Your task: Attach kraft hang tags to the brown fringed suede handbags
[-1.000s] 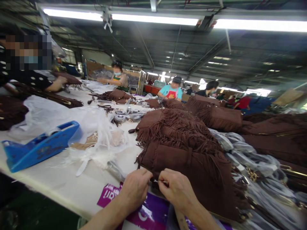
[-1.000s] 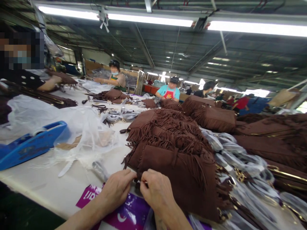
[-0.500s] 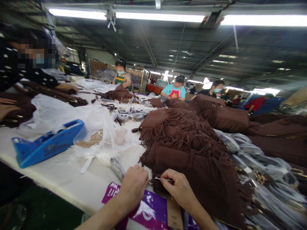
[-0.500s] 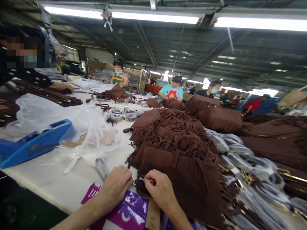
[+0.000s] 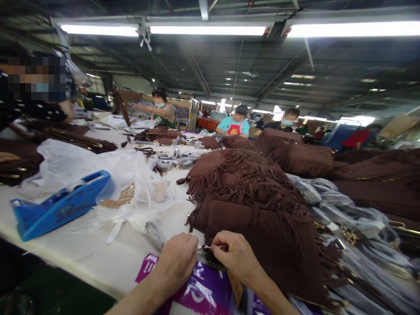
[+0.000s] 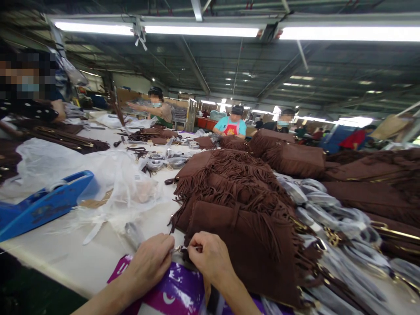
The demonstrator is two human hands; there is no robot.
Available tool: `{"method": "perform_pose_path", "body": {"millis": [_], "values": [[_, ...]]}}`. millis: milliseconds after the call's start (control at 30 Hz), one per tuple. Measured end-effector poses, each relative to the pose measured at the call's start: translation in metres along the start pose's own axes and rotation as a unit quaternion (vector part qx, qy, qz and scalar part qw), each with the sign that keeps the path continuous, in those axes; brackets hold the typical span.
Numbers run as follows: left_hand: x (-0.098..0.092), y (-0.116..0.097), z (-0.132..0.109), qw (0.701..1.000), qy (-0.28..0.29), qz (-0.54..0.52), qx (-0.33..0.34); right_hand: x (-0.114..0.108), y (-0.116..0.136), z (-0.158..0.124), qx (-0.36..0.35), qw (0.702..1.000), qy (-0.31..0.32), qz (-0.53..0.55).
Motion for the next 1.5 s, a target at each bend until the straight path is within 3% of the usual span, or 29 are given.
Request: {"method": "perform_pose_path", "body": {"millis": [167, 500, 733, 833, 933, 1100, 1167, 1333, 1500], "values": [[0.004, 0.003, 0.0, 1.0, -0.018, -0.005, -0.004, 0.004, 0.01, 0.004, -0.006, 0.997, 0.013, -0.072], [-0.003, 0.0, 0.0, 1.0, 0.012, -0.017, -0.023, 0.015, 0.018, 0.009, -0.062, 0.982, 0.06, -0.17], [0.003, -0.005, -0.002, 0.999, 0.022, -0.029, -0.029, 0.039, 0.007, -0.005, -0.068, 0.966, 0.035, -0.246], [0.0, -0.006, -0.008, 0.997, 0.024, -0.069, -0.021, 0.041, 0.005, -0.005, -0.088, 0.975, 0.039, -0.198], [-0.013, 0.0, -0.011, 0.986, 0.031, -0.161, -0.01, 0.036, 0.003, -0.004, -0.104, 0.991, 0.046, -0.078], [-0.032, 0.017, 0.007, 0.952, 0.099, -0.288, -0.017, 0.028, -0.004, -0.004, -0.126, 0.988, 0.075, 0.038], [-0.031, 0.02, 0.019, 0.951, 0.128, -0.283, -0.013, 0.027, -0.007, -0.006, -0.143, 0.985, 0.091, 0.036], [-0.016, 0.013, 0.041, 0.954, 0.147, -0.249, 0.083, 0.027, -0.015, -0.012, -0.192, 0.978, 0.081, -0.029], [-0.008, 0.013, 0.039, 0.939, 0.163, -0.301, 0.035, 0.029, -0.025, -0.02, -0.24, 0.965, 0.055, -0.092]]}}
Point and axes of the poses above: each hand's wrist, its own z-axis towards the middle knuckle, its own x-axis out of the palm, y = z × x, the point moved 4 cm from there along z, towards the middle knuckle, and after that the axes turned 8 degrees about z, right-handed, at the moved point
